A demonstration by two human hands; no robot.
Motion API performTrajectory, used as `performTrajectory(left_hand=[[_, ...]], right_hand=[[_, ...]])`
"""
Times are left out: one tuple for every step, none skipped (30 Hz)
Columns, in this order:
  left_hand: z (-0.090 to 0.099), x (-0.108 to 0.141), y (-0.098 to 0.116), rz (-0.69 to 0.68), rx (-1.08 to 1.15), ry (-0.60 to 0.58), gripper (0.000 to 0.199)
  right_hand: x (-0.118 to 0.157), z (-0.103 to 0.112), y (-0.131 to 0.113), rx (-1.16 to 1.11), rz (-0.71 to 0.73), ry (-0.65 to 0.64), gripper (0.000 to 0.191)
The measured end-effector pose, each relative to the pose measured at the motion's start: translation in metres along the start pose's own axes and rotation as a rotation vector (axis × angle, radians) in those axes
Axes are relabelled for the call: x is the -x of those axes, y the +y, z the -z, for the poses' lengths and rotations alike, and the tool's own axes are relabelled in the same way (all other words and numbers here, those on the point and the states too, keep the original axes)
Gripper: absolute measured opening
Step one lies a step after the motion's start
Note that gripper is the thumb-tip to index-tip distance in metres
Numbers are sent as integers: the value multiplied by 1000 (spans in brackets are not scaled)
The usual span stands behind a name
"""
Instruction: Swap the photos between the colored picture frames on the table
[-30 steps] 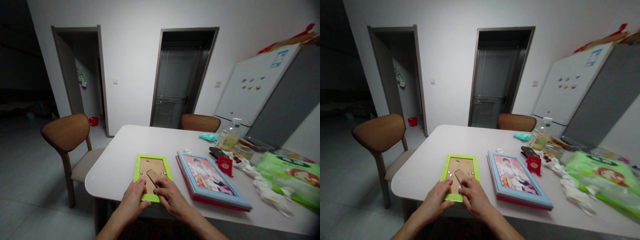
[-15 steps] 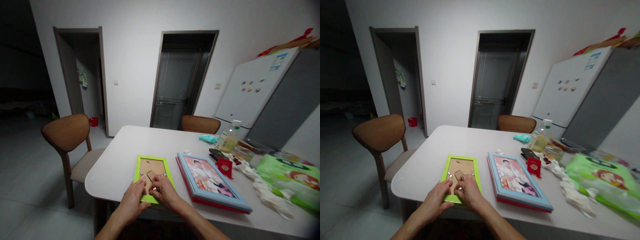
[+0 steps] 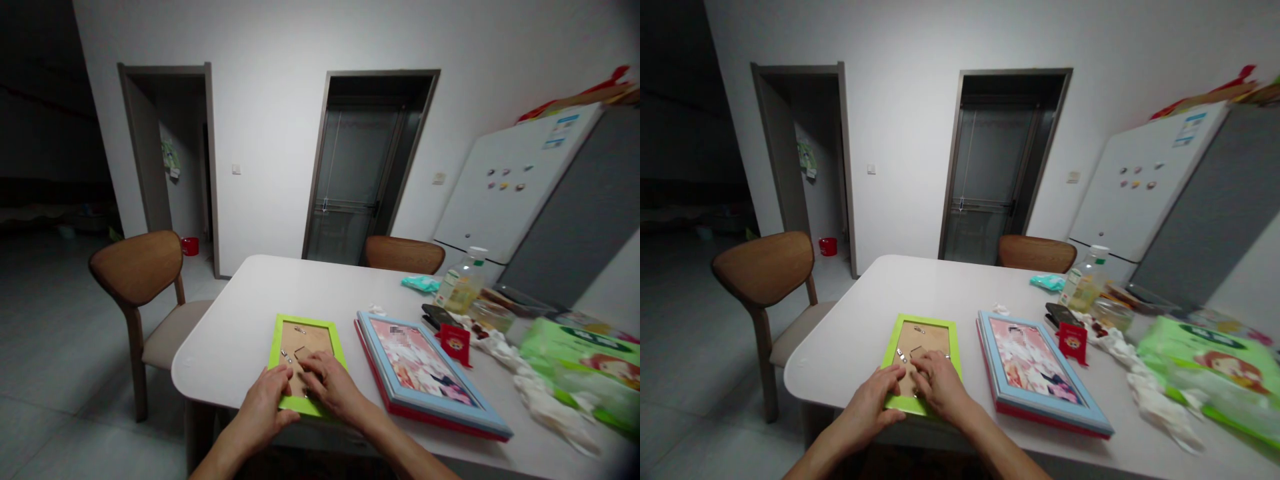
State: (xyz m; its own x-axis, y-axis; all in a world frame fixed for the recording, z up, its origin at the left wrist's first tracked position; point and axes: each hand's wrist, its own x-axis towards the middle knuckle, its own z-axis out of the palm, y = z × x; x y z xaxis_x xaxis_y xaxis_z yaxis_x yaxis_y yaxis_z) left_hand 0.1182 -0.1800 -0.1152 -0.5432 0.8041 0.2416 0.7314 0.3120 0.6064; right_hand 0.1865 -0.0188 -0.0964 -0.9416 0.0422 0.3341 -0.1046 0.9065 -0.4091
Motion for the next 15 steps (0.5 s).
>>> performTrajectory(left_hand=[[-1, 0, -1, -2, 6, 10, 48], [-1, 1, -1, -1, 11, 19, 52], [-1, 1, -1, 0, 15, 23, 55], [-1, 1, -1, 0, 19, 25, 56], [0, 1, 0, -3, 24, 26, 55], [0, 1, 1, -5, 28, 26, 56], [1, 1, 2, -8, 32, 25, 56], [2, 1, 3, -10, 34, 22, 56], [3, 1, 3, -10, 35, 20, 55], [3, 1, 4, -9, 34, 17, 55], [4, 1, 5, -6, 34, 14, 54], [5, 1, 6, -3, 34, 14, 53], [5, 1, 6, -1, 35, 16, 52], [5, 2, 6, 0, 35, 17, 51], [5, 2, 6, 1, 34, 19, 50]], right_hand=[[-7, -4, 1, 14, -23, 15, 24], [-15, -8, 1, 38, -36, 19, 24], [-22, -12, 2, 70, -42, 17, 23], [-28, -15, 2, 104, -42, 12, 23], [-33, -18, 1, 137, -35, 2, 22], [-36, -19, 1, 164, -22, -7, 22], [-38, -20, 0, 187, -7, -14, 23], [-39, -20, 0, 206, 10, -21, 23], [-39, -20, -1, 220, 30, -29, 24], [-38, -19, -1, 231, 51, -37, 23], [-37, -18, -1, 239, 71, -45, 23], [-37, -16, -1, 244, 89, -53, 22], [-36, -15, -1, 245, 102, -61, 22], [-36, -14, -1, 241, 111, -68, 22], [-36, -14, 0, 235, 117, -77, 22]])
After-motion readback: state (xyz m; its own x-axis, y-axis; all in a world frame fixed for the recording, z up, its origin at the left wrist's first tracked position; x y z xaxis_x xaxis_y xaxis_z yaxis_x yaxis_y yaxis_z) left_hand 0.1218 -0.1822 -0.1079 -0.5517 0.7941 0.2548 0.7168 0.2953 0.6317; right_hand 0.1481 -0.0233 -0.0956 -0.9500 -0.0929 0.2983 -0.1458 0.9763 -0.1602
